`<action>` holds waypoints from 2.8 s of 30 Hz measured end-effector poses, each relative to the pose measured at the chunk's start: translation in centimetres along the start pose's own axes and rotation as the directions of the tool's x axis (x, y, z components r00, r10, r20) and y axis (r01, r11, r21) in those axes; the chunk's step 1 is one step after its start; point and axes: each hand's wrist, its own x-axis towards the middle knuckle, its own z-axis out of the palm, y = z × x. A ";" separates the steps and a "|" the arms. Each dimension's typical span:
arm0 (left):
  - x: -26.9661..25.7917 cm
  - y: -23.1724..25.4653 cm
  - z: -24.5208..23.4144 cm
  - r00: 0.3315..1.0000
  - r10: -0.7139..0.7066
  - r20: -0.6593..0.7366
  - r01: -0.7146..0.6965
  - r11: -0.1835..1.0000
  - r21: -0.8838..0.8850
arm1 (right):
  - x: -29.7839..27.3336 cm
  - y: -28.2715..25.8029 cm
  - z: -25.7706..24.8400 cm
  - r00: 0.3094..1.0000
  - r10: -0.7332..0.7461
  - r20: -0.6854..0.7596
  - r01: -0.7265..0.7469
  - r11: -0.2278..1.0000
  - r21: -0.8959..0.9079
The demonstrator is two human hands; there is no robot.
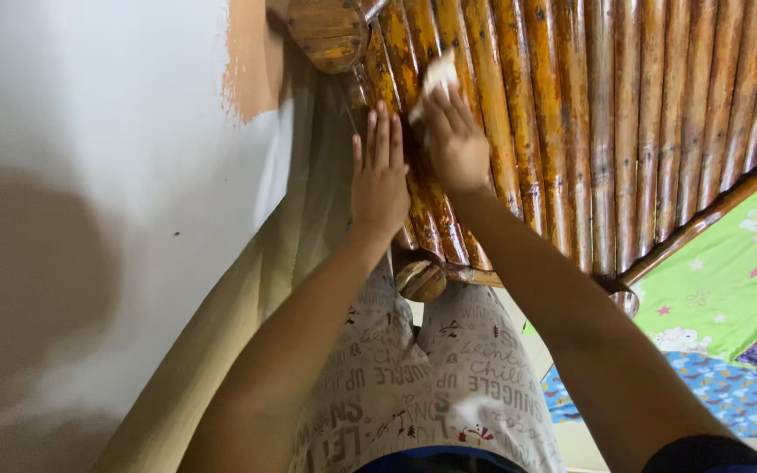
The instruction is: The person wipes the surface and legs of a wooden table using a white cloth. The person moves around the table to reach different sections, including the slatted top and the rounded legs.
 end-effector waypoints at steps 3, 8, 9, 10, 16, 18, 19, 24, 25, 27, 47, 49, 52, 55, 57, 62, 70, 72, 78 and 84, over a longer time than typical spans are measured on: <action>3.2 -1.3 -0.8 0.997 0.063 -0.038 -0.058 0.993 0.106 | 5.7 0.8 2.4 0.999 -0.020 -0.027 0.020 1.000 -0.014; 7.3 -2.6 -2.6 0.995 0.071 -0.074 -0.037 0.920 0.391 | 11.0 1.4 4.0 1.000 0.011 -0.011 -0.012 1.000 -0.026; 7.9 -2.7 -3.1 0.993 0.078 -0.086 -0.023 0.856 0.516 | 10.7 1.2 3.6 1.000 0.003 -0.003 -0.003 0.999 -0.032; 8.2 -2.9 -3.5 0.993 0.073 -0.091 -0.016 0.861 0.508 | 10.2 1.1 3.0 1.000 -0.005 0.006 0.005 0.999 -0.039; 9.6 -3.7 -4.7 1.000 0.014 0.005 -0.015 0.978 0.210 | 2.5 -1.4 -2.4 0.992 0.105 0.075 -0.112 0.990 0.086; 9.8 -3.8 -4.6 1.000 0.020 -0.019 -0.016 0.978 0.207 | 1.6 -1.8 -2.7 0.990 0.132 0.057 -0.137 0.987 0.079; 9.7 -3.8 -4.6 1.000 0.021 -0.023 -0.016 0.978 0.208 | 1.6 -1.8 -2.5 0.990 0.133 0.047 -0.136 0.988 0.073; 9.9 -3.5 -4.3 0.984 0.075 -0.162 0.027 0.835 0.550 | 6.6 -0.3 1.8 0.995 0.101 -0.013 -0.102 0.995 -0.016; 10.0 -3.6 -4.5 0.993 0.044 -0.113 0.008 0.904 0.428 | 8.1 0.2 2.7 0.995 0.093 -0.021 -0.093 0.995 -0.033; 9.6 -3.5 -4.9 1.000 0.004 -0.006 -0.003 0.988 0.156 | 10.7 0.6 4.0 0.997 0.075 -0.035 -0.078 0.995 -0.070; 9.8 -2.0 -7.3 0.998 -0.017 0.060 0.010 0.993 0.122 | 11.8 1.8 0.6 0.977 0.187 0.101 -0.174 0.977 -0.123; 10.1 -2.2 -7.2 0.996 -0.031 0.088 0.021 0.994 0.112 | 13.0 2.7 1.3 0.978 0.179 0.108 -0.168 0.980 -0.107; 10.2 -2.2 -6.9 0.991 -0.027 0.127 0.014 0.995 0.100 | 11.3 3.6 0.9 0.976 0.173 0.130 -0.180 0.983 0.046; 10.3 -2.3 -6.8 0.990 -0.017 0.138 0.005 0.996 0.093 | 7.4 3.9 -0.2 0.961 0.191 0.202 -0.200 0.979 0.027; 10.2 -2.4 -6.7 0.992 -0.017 0.123 0.005 0.995 0.100 | 4.3 3.9 -1.7 0.945 0.098 0.311 -0.069 0.992 -0.103; 9.8 -2.5 -6.0 1.000 -0.005 0.031 0.002 0.996 0.086 | 3.3 4.8 -1.4 0.964 0.062 0.260 -0.011 0.981 -0.195; 9.7 -2.4 -5.6 1.000 -0.019 -0.016 0.022 0.988 0.155 | 14.2 10.6 5.5 0.999 -0.031 0.031 0.036 0.988 -0.153; 9.7 -1.9 -5.5 0.999 -0.039 0.001 0.039 0.993 0.116 | 14.2 11.6 4.8 0.994 -0.110 -0.026 0.102 0.971 -0.217; 9.7 -1.9 -6.0 0.999 -0.012 -0.042 0.018 0.990 0.140 | 2.1 9.9 -2.5 0.918 0.015 0.396 0.062 0.982 -0.180; 8.5 -1.8 -4.1 0.988 -0.097 -0.117 0.125 0.959 0.255 | -6.0 10.2 -6.5 0.939 -0.234 0.252 0.270 0.955 -0.121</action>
